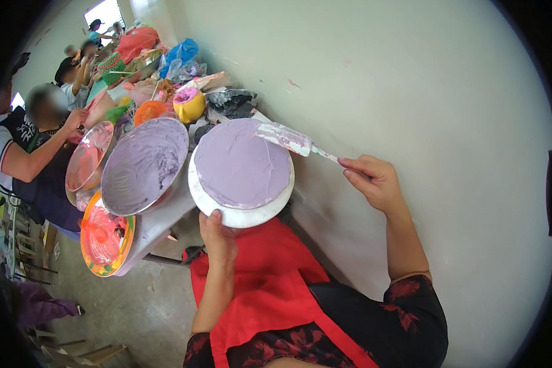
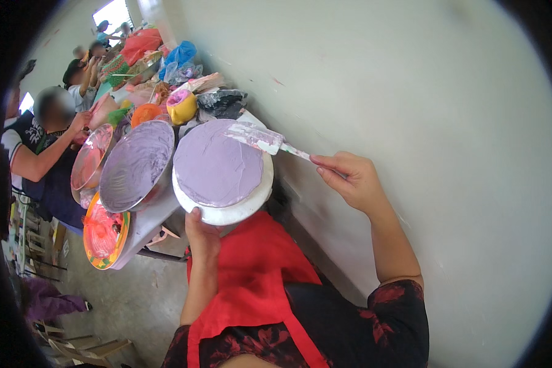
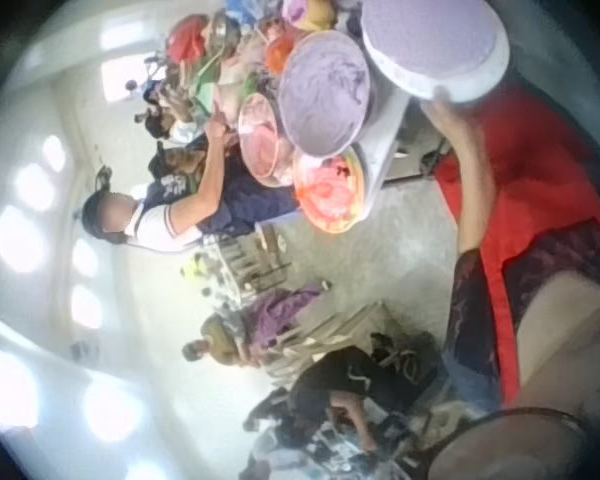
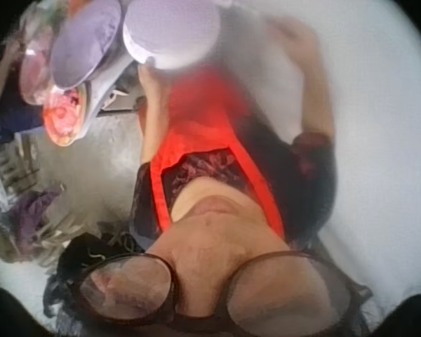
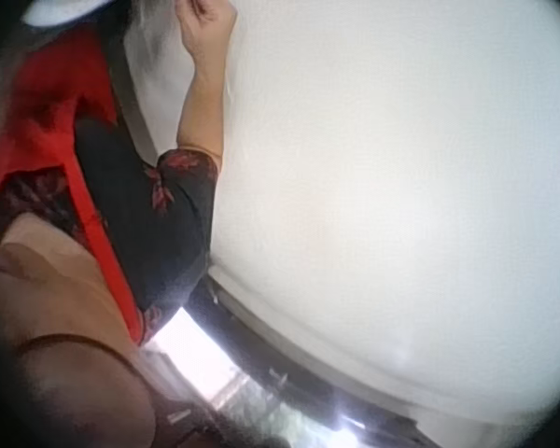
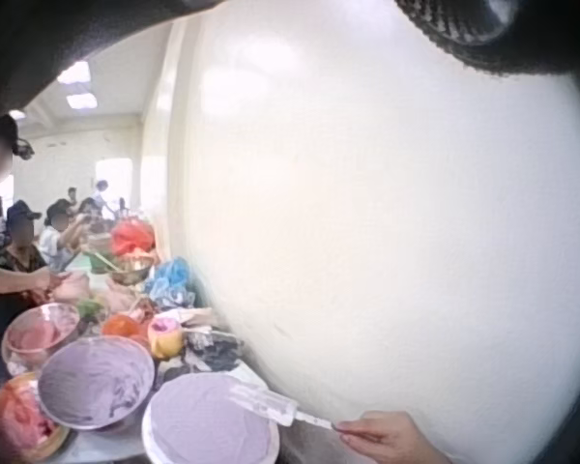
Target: The person spreads purple frosting onto a white cake using a spatula. They rotate the cake and smooth the frosting on the top and sides, repeatedly adding more frosting from a nearby bowl to achieve even coverage.
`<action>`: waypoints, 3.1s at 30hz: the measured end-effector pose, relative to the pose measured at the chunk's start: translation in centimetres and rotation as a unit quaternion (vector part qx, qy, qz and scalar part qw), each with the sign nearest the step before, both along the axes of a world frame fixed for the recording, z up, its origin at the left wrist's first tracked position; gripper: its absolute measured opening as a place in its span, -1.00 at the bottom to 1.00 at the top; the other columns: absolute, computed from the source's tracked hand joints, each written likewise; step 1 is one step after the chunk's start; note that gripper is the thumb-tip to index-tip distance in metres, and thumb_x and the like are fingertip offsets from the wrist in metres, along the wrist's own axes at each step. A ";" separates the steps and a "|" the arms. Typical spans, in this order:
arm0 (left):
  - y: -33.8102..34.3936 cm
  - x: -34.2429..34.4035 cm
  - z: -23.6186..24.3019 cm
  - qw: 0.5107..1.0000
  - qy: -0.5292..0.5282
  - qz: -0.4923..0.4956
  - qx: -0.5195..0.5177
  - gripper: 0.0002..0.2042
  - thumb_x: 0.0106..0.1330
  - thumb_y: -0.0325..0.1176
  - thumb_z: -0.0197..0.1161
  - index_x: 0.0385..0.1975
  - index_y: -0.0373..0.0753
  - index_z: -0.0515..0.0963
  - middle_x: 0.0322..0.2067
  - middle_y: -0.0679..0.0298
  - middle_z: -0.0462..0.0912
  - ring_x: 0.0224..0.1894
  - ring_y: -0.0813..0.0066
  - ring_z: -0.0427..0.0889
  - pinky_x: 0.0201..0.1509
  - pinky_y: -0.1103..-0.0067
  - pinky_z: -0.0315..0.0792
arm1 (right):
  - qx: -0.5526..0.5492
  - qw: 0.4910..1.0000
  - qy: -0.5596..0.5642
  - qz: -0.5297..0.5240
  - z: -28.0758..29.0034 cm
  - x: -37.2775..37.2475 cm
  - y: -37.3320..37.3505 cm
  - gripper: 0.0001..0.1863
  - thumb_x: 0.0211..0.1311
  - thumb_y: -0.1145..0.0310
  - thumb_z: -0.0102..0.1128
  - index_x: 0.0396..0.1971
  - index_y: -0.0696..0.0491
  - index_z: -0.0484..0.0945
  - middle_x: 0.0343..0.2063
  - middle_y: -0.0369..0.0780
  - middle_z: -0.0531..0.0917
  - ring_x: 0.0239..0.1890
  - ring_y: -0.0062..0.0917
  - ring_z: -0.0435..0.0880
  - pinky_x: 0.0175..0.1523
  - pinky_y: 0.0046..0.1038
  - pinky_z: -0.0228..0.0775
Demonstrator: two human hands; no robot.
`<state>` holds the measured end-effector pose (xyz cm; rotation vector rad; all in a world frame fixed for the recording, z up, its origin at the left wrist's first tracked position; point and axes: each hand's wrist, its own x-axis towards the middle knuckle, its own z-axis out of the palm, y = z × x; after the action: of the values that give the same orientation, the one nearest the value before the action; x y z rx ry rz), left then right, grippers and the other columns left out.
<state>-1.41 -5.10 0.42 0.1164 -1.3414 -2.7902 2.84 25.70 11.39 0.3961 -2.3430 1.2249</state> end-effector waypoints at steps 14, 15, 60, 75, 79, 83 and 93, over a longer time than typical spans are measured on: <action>0.3 0.0 -0.2 0.999 0.013 0.016 0.024 -0.47 0.20 -0.17 0.23 0.11 -0.25 0.24 0.04 0.20 0.42 -0.01 0.37 0.53 -0.21 0.38 0.56 | 0.073 0.993 0.001 0.091 -1.4 1.3 -0.4 -0.71 0.09 0.56 0.23 -0.15 0.05 0.67 -0.57 -0.27 0.56 -0.55 -0.55 0.47 -0.45 -0.53 0.26; 0.3 0.0 -0.2 1.000 0.013 0.013 0.024 -0.47 0.20 -0.17 0.23 0.11 -0.24 0.24 0.04 0.20 0.42 0.00 0.36 0.53 -0.19 0.37 0.57 | 0.069 0.993 -0.005 0.097 -1.5 1.7 -0.6 -0.71 0.08 0.56 0.23 -0.15 0.05 0.67 -0.57 -0.27 0.57 -0.55 -0.55 0.48 -0.45 -0.53 0.26; 0.4 0.8 1.3 0.999 0.025 0.026 0.023 -0.41 0.24 -0.34 0.21 0.20 -0.30 0.08 0.03 0.13 0.42 0.04 0.34 0.50 -0.06 0.32 0.56 | -0.103 0.994 -0.024 -0.012 -2.1 2.7 -3.2 -0.73 0.16 0.56 0.21 -0.11 0.15 0.62 -0.48 -0.26 0.58 -0.42 -0.65 0.50 -0.28 -0.63 0.32; 2.3 0.8 2.0 0.997 0.034 0.052 0.051 -0.42 0.22 -0.42 0.26 0.17 -0.28 0.10 -0.01 0.20 0.42 -0.10 0.52 0.50 -0.19 0.61 0.48 | 0.026 0.997 0.067 -0.001 -3.2 4.1 -6.4 -0.70 0.07 0.64 0.25 -0.14 0.16 0.64 -0.57 -0.28 0.53 -0.57 -0.66 0.42 -0.47 -0.63 0.22; 2.1 0.6 1.1 0.997 0.031 0.052 0.051 -0.46 0.25 -0.41 0.25 0.13 -0.28 0.11 -0.04 0.20 0.43 -0.14 0.52 0.53 -0.25 0.63 0.50 | 0.059 0.996 0.051 0.044 -3.5 5.2 -6.4 -0.70 0.03 0.65 0.26 -0.17 0.16 0.64 -0.57 -0.27 0.54 -0.59 -0.65 0.44 -0.49 -0.62 0.24; 2.4 1.0 0.5 0.995 0.012 0.051 0.085 -0.49 0.28 -0.42 0.22 0.12 -0.27 0.09 -0.04 0.17 0.43 -0.12 0.48 0.54 -0.20 0.54 0.55 | 0.096 0.986 0.082 0.109 -3.4 5.6 -6.0 -0.72 0.03 0.64 0.26 -0.19 0.17 0.64 -0.55 -0.26 0.56 -0.59 -0.66 0.43 -0.49 -0.61 0.25; 3.0 1.4 -0.9 0.994 0.007 -0.003 0.108 -0.38 0.26 -0.44 0.25 0.18 -0.24 -0.04 0.11 0.12 0.27 0.09 0.33 0.43 -0.01 0.36 0.56 | 0.078 0.997 -0.008 0.020 5.0 1.5 -7.8 -0.76 0.17 0.55 0.17 -0.14 0.17 0.62 -0.56 -0.20 0.61 -0.53 -0.58 0.55 -0.38 -0.57 0.37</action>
<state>-0.05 -2.08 -0.47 0.1002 -1.0333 -2.9275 4.33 17.90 16.41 0.4890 -2.4631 1.0691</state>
